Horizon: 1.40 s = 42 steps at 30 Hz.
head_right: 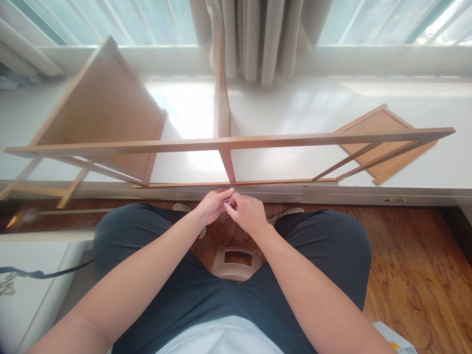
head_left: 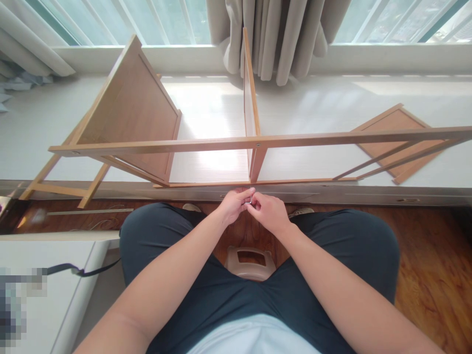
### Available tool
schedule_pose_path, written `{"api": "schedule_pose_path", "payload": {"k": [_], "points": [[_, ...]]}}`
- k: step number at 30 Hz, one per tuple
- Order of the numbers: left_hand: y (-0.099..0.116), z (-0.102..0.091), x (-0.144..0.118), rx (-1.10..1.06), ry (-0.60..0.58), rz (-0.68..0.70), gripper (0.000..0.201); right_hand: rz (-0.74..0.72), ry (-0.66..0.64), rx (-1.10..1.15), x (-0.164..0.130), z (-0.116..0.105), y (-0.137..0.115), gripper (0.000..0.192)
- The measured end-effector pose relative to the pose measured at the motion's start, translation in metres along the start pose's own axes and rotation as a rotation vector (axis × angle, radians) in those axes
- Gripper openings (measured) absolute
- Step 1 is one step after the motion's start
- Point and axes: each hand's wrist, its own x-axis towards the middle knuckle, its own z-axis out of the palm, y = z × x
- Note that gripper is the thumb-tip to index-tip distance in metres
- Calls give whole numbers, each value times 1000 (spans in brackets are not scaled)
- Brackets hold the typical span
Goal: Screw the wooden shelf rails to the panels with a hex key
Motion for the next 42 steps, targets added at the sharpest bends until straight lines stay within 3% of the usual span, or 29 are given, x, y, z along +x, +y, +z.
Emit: {"api": "schedule_pose_path", "payload": {"k": [42], "points": [[-1, 3, -1, -23, 1, 21, 45, 13, -69, 55, -2, -4, -2, 12]]}}
